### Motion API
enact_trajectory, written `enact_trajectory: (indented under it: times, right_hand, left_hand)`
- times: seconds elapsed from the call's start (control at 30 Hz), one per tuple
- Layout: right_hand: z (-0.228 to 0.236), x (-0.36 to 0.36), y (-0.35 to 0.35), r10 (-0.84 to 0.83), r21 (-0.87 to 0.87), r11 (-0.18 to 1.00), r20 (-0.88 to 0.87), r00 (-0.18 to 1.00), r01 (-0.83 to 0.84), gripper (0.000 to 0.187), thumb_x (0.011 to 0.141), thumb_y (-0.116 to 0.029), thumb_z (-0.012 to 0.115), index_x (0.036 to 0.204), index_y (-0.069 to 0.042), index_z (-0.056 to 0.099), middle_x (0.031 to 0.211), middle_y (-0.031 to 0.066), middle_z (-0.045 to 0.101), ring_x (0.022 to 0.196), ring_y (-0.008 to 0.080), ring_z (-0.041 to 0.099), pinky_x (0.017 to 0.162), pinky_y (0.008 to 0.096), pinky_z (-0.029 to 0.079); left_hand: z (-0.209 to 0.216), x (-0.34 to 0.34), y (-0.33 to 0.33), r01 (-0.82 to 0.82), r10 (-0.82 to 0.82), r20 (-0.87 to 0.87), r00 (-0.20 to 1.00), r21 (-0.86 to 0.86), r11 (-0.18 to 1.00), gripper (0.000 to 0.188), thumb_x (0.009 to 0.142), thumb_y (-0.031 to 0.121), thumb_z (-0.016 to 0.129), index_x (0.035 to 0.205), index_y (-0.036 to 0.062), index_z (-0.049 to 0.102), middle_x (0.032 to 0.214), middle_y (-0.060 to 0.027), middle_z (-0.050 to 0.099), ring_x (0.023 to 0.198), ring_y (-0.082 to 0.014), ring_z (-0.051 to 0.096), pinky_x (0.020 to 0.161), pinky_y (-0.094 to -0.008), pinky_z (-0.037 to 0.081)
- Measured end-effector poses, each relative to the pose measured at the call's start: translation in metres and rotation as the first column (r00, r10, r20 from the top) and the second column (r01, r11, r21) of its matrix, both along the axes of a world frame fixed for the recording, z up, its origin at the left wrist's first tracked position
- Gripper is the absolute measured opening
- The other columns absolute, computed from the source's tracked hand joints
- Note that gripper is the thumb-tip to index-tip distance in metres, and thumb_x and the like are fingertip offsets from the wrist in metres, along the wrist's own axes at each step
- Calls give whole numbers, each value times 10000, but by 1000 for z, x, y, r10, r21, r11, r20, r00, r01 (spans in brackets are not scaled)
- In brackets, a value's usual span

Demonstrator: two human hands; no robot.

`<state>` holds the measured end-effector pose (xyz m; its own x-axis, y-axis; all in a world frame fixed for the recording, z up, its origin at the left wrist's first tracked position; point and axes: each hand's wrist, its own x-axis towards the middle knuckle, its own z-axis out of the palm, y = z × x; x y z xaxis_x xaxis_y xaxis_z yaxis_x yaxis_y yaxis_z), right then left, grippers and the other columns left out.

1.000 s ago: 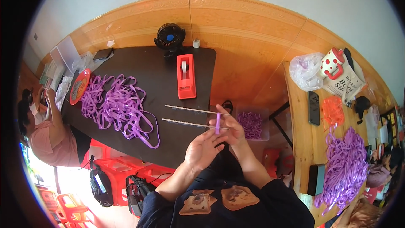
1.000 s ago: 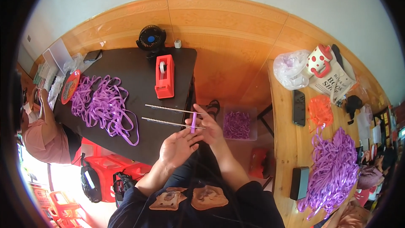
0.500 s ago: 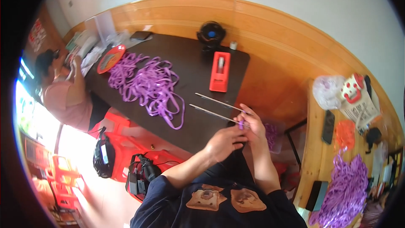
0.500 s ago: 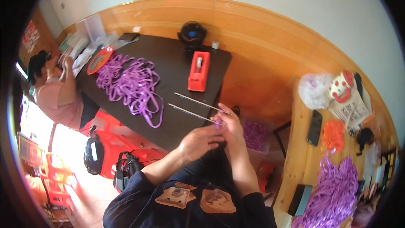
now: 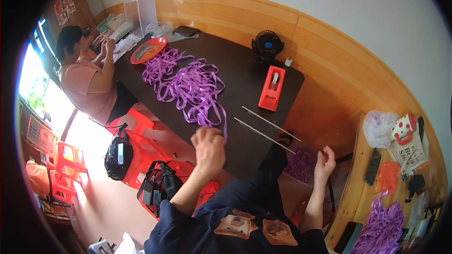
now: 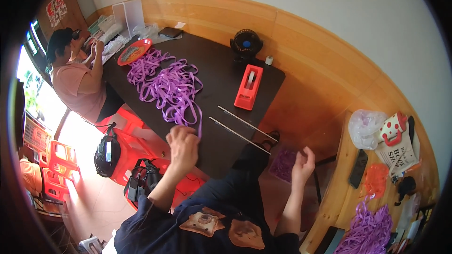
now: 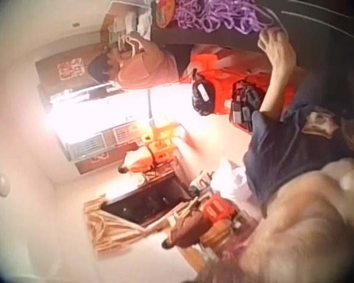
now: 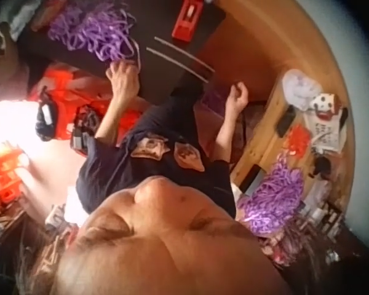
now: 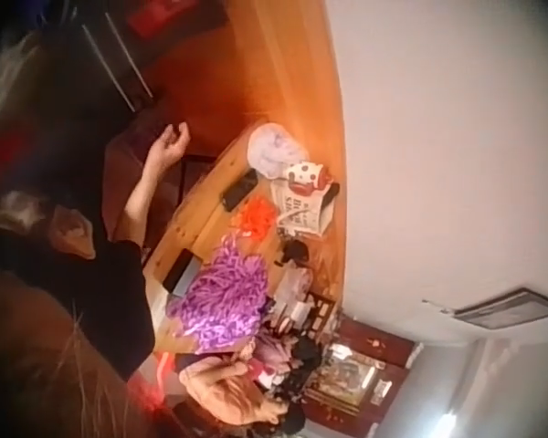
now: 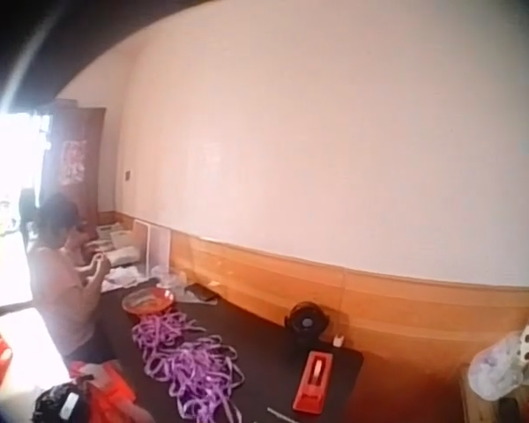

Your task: Wrapping purple ribbon around metal rods to create a decorative item.

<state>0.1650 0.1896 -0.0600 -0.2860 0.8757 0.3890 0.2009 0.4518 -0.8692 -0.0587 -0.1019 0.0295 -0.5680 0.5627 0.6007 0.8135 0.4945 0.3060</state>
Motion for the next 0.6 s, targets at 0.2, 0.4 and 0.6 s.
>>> enact_trajectory:
  times: [0.2, 0.4, 0.6]
  right_hand:
    - [109, -69, -129, 811, 221, 544, 108, 575, -810, 425, 724, 134, 568, 1111, -40, 597, 1174, 172, 579, 1011, 314, 600, 831, 346, 491]
    - [88, -69, -124, 813, 110, 535, 200, 546, -837, 330, 692, 71, 624, 1003, -37, 636, 872, 103, 639, 755, 260, 611, 660, 341, 459]
    - [107, -29, -114, 807, 289, 454, 267, 526, -843, 177, 673, 16, 680, 832, -63, 673, 732, 19, 596, 611, 185, 550, 562, 315, 359]
  left_hand:
    - [6, 38, 21, 590, -625, 215, 750, 208, 780, 133, 734, 24, 620, 863, 51, 607, 782, -90, 590, 697, -283, 569, 624, -380, 423]
    - [27, 11, 3, 596, -667, 321, 672, 300, 745, 164, 751, 0, 643, 911, 36, 659, 855, -106, 642, 791, -289, 601, 732, -395, 466]
    - [6, -74, -7, 256, -250, 74, 965, -86, 963, 268, 787, 13, 582, 1045, 43, 646, 1144, -142, 576, 1082, -334, 513, 866, -432, 419]
